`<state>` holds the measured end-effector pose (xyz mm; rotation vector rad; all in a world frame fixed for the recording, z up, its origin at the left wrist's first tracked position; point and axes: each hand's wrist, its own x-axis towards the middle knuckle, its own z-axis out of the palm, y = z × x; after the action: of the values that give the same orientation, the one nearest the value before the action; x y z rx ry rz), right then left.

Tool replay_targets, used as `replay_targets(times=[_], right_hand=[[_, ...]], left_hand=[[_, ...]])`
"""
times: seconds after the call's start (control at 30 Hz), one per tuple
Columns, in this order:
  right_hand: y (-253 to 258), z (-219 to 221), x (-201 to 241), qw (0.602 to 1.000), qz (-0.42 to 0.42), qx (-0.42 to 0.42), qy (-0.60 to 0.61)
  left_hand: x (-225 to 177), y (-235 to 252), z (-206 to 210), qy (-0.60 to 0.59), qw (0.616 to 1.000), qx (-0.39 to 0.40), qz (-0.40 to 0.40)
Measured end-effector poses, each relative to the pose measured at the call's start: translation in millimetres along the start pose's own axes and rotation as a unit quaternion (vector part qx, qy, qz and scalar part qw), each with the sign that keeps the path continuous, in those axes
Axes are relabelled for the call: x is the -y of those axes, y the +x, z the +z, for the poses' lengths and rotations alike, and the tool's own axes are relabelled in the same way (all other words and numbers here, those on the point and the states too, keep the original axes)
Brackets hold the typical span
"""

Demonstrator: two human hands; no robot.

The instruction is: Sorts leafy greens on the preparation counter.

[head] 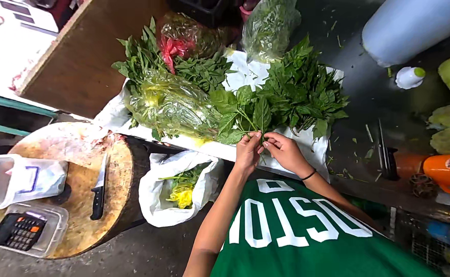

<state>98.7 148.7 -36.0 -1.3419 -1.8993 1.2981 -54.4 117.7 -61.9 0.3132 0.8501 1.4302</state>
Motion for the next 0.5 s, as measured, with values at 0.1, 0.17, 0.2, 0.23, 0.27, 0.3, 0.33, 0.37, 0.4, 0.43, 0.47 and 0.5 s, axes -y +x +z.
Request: replay_targets(times=[0.1, 0.17, 0.2, 0.23, 0.27, 0.3, 0.33, 0.37, 0.4, 0.43, 0.47, 0.5], right_hand=[[-2.4, -1.2, -1.4, 0.999, -0.019, -0.027, 0.022], [-1.5, -3.8, -0.5, 0.998, -0.032, -0.05, 0.034], [0.0, -5.3, 0.2, 0.997, -0.033, -0.057, 0.04], [2.1, -7.0, 0.9, 0.997, -0.032, -0.06, 0.044], [4.1, -8.1, 1.2, 0.996, -0.03, -0.062, 0.048], [5.8, -8.0, 1.8, 0.996, -0.033, -0.067, 0.054], [7.3, -6.8, 3.4, 0.995, -0.039, -0.072, 0.062], [7.6, -5.1, 6.3, 0.994, -0.043, -0.074, 0.072], [6.9, -2.7, 10.2, 0.993, -0.04, -0.07, 0.082], [5.8, 0.1, 14.2, 0.993, -0.03, -0.062, 0.092], [5.0, 3.5, 16.4, 0.994, -0.018, -0.054, 0.099], [4.9, 7.4, 15.4, 0.994, -0.006, -0.048, 0.096]], left_hand=[[6.7, -2.3, 0.0, -0.015, 1.0, 0.003, 0.0], [12.9, -2.1, -2.1, -0.034, 0.999, 0.004, 0.004], [15.7, -1.8, -3.7, -0.039, 0.999, 0.004, 0.001], [18.2, -1.1, -5.7, -0.04, 0.999, 0.003, -0.004], [21.1, -0.3, -7.3, -0.046, 0.999, -0.004, -0.012], [24.1, 0.8, -8.6, -0.053, 0.998, -0.014, -0.022], [27.0, 1.7, -10.1, -0.059, 0.998, -0.021, -0.031], [30.0, 2.1, -11.7, -0.062, 0.997, -0.025, -0.041], [33.2, 2.2, -13.1, -0.064, 0.996, -0.025, -0.05], [36.1, 1.9, -13.8, -0.065, 0.996, -0.023, -0.057], [38.7, 1.6, -14.0, -0.065, 0.996, -0.019, -0.061], [40.2, 1.2, -13.1, -0.068, 0.996, -0.017, -0.063]])
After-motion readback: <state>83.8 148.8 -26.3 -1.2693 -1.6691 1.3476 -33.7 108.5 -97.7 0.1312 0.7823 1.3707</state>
